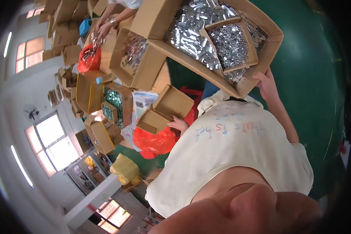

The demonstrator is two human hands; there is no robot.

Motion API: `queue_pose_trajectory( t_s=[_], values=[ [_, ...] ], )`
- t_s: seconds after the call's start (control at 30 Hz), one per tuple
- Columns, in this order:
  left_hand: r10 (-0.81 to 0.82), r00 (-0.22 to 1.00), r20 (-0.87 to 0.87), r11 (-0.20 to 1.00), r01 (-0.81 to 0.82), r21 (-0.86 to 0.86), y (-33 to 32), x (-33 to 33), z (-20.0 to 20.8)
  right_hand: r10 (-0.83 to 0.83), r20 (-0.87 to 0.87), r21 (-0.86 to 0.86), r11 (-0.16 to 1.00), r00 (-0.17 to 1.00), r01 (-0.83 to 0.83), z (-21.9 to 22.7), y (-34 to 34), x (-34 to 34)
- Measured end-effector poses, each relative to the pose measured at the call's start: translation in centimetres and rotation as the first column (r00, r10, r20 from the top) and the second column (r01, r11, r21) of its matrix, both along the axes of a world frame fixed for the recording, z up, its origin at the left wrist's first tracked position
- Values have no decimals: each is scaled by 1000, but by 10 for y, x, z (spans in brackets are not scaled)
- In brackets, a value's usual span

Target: Assembling small metal and plastic components at a factory workbench and moving boxes of materials.

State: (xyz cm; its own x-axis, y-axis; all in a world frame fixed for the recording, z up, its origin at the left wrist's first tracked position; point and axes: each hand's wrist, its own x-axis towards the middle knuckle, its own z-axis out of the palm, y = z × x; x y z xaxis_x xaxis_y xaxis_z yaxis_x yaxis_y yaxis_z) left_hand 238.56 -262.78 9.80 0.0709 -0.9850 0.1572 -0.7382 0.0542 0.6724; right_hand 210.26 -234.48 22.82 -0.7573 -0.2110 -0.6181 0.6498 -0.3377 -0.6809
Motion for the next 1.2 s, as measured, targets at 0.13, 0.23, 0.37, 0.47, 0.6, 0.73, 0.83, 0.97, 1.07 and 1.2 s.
queue_pose_trajectory(
  t_s=[0.13, 0.23, 0.37, 0.47, 0.6, 0.73, 0.83, 0.97, 1.07, 1.2],
  values=[
    [-155, 970, -186, 986, 165, 36, -3, -50, 11, -74, -16, -23, 997, 997, 73, -26, 29, 0],
    [-380, 902, -205, 925, 376, -60, -17, -107, 0, -241, 4, -41, 970, 971, 241, -47, 37, 1],
    [-516, 745, -423, 823, 568, -3, -26, -185, -21, -414, -8, -64, 908, 910, 413, -83, 54, 9],
    [-566, 637, -523, 759, 650, -30, -44, -223, -59, -576, 34, -33, 816, 817, 577, -104, 45, 3],
    [-653, 715, -250, 738, 675, 3, -61, -303, -111, -644, 32, -34, 764, 765, 645, -152, 45, -28],
    [-555, 695, -457, 748, 658, 93, -83, -339, -99, -730, 92, 72, 684, 678, 726, -118, 12, -28],
    [-680, 587, -439, 623, 779, 77, -82, -390, -94, -798, 95, 142, 603, 595, 785, -122, -5, -31],
    [-759, 445, -475, 431, 890, 146, -111, -467, -115, -854, 10, 215, 510, 520, 833, -138, -43, -42],
    [-823, 276, -497, 261, 960, 101, -121, -543, -136, -917, -99, 245, 353, 385, 903, -164, -67, -49],
    [-681, 159, -715, 145, 986, 82, -105, -582, -140, -930, -187, 247, 269, 318, 931, -198, -76, -50]
  ],
)
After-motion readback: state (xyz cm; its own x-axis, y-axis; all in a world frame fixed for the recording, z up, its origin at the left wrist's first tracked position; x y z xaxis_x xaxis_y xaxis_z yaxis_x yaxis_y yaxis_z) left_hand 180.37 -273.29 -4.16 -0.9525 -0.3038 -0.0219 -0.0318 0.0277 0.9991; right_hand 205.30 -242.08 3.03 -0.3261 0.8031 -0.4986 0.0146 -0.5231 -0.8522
